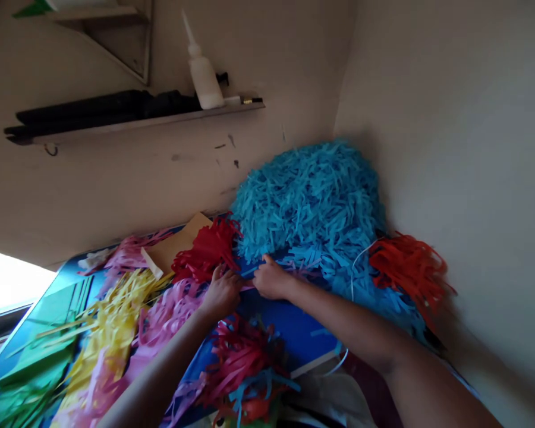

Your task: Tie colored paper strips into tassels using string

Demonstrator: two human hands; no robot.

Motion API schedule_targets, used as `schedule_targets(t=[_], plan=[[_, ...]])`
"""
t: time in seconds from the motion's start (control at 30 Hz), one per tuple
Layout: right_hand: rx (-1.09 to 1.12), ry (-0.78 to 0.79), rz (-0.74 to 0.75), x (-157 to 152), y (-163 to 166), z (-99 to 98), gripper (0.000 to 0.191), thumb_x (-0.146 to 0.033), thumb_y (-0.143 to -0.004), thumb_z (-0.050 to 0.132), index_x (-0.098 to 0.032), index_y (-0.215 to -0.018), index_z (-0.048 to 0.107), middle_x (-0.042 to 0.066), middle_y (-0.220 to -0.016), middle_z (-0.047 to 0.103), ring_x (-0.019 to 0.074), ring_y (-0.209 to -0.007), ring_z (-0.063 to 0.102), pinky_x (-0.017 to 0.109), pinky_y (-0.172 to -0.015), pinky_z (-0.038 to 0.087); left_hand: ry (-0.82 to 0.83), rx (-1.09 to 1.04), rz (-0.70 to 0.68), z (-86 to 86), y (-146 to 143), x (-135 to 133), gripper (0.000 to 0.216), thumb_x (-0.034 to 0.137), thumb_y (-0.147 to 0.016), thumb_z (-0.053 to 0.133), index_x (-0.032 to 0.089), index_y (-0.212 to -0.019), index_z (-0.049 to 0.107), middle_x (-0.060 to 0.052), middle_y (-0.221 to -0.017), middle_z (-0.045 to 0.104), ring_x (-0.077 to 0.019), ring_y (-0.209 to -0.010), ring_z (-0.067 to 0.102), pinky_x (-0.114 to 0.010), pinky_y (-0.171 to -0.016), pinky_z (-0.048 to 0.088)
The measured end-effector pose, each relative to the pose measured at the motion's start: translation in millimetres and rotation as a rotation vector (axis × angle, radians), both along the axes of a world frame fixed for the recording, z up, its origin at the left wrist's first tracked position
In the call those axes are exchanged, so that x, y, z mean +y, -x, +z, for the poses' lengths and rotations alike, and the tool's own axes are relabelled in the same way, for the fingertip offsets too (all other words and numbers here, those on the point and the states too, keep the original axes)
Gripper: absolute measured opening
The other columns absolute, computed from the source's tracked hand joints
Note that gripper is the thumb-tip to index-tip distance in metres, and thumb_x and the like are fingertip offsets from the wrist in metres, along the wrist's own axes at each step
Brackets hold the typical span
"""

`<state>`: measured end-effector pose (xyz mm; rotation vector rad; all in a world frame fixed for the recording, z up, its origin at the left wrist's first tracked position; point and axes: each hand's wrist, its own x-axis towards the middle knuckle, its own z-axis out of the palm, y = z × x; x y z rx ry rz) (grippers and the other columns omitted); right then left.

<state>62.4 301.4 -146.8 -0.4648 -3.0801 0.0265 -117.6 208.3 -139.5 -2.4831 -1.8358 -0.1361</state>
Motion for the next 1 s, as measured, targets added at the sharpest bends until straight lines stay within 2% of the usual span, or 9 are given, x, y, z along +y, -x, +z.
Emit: schedule_targets(t=[0.17, 0.3, 0.37, 0.43, 0.5, 0.57, 0.63, 0.8, 1.0], plan=[[-0.002, 0.048, -0.106, 9.4, 9.2, -1.2, 0.020, -0.025, -0.083, 0.056, -0.015, -0.089, 0.073, 0.011, -0.091, 0.073, 0.0240, -0.089, 0.062, 0.044, -0.092, 0.031, -0.017, -0.002, 0.031, 2.0, -2.8, 2.2, 0.030, 0.017, -0.070, 0.058, 0.022, -0.097, 0.072, -0.011, -0.093, 0.072, -0.0305, -0.100, 0.059, -0.058, -0.108, 0.024], [0.011, 0.077, -0.185, 13.2, 9.6, 4.0, 0.015, -0.026, -0.081, 0.060, -0.020, -0.082, 0.074, 0.007, -0.084, 0.072, 0.0232, -0.087, 0.061, 0.041, -0.086, 0.033, -0.052, -0.006, 0.077, -1.5, -6.4, 4.5, 0.023, 0.019, -0.072, 0.059, 0.020, -0.091, 0.072, -0.012, -0.089, 0.071, -0.0309, -0.100, 0.059, -0.057, -0.106, 0.026], [0.034, 0.066, -0.192, 6.8, 9.9, 6.9, 0.017, -0.030, -0.081, 0.062, -0.019, -0.088, 0.073, 0.008, -0.092, 0.072, 0.0252, -0.094, 0.059, 0.042, -0.089, 0.033, -0.071, -0.008, 0.092, -4.8, -7.2, 4.3, 0.019, 0.017, -0.076, 0.056, 0.020, -0.087, 0.072, -0.012, -0.087, 0.071, -0.0297, -0.098, 0.059, -0.056, -0.106, 0.027], [0.077, 0.044, -0.164, -3.4, 11.0, 6.4, 0.026, -0.035, -0.081, 0.063, -0.017, -0.099, 0.070, 0.011, -0.104, 0.069, 0.0277, -0.102, 0.055, 0.044, -0.092, 0.032, -0.090, -0.012, 0.101, -7.9, -7.5, 2.1, 0.018, 0.017, -0.081, 0.053, 0.020, -0.083, 0.071, -0.011, -0.085, 0.071, -0.0284, -0.096, 0.060, -0.056, -0.107, 0.026], [0.119, 0.028, -0.128, -12.9, 11.4, 1.0, 0.027, -0.032, -0.086, 0.059, -0.014, -0.104, 0.067, 0.013, -0.107, 0.067, 0.0276, -0.104, 0.053, 0.044, -0.093, 0.032, -0.106, -0.018, 0.110, -10.1, -7.3, -2.3, 0.022, 0.017, -0.087, 0.049, 0.020, -0.081, 0.070, -0.010, -0.083, 0.071, -0.0275, -0.094, 0.060, -0.056, -0.107, 0.025], [0.143, 0.031, -0.113, -17.2, 8.5, -7.5, 0.020, -0.021, -0.092, 0.051, -0.013, -0.098, 0.068, 0.013, -0.099, 0.068, 0.0257, -0.100, 0.054, 0.043, -0.091, 0.032, -0.112, -0.028, 0.117, -11.3, -6.2, -8.8, 0.026, 0.017, -0.090, 0.046, 0.022, -0.081, 0.070, -0.008, -0.083, 0.071, -0.0264, -0.094, 0.060, -0.056, -0.108, 0.024], [0.152, 0.058, -0.128, -14.7, 0.4, -16.6, 0.022, -0.016, -0.094, 0.047, -0.013, -0.092, 0.069, 0.012, -0.093, 0.069, 0.0241, -0.096, 0.054, 0.042, -0.089, 0.033, -0.105, -0.043, 0.121, -12.3, -3.5, -16.5, 0.028, 0.017, -0.092, 0.046, 0.024, -0.083, 0.071, -0.007, -0.084, 0.072, -0.0253, -0.094, 0.061, -0.054, -0.108, 0.025], [0.212, 0.171, -0.221, 7.5, -27.1, -31.8, 0.015, -0.026, -0.094, 0.060, -0.020, -0.096, 0.073, 0.007, -0.100, 0.070, 0.0206, -0.096, 0.056, 0.036, -0.084, 0.033, -0.072, -0.113, 0.195, -19.8, 8.8, -28.4, 0.027, 0.022, -0.094, 0.048, 0.031, -0.099, 0.073, -0.004, -0.101, 0.075, -0.0248, -0.100, 0.062, -0.053, -0.104, 0.027], [0.236, 0.283, -0.392, 18.9, -29.8, -32.6, 0.014, -0.032, -0.089, 0.067, -0.021, -0.086, 0.075, 0.004, -0.092, 0.071, 0.0178, -0.092, 0.058, 0.030, -0.079, 0.035, -0.038, -0.168, 0.355, -26.9, 16.0, -19.2, 0.028, 0.036, -0.095, 0.048, 0.027, -0.093, 0.075, -0.005, -0.103, 0.074, -0.0232, -0.099, 0.063, -0.042, -0.092, 0.037]])
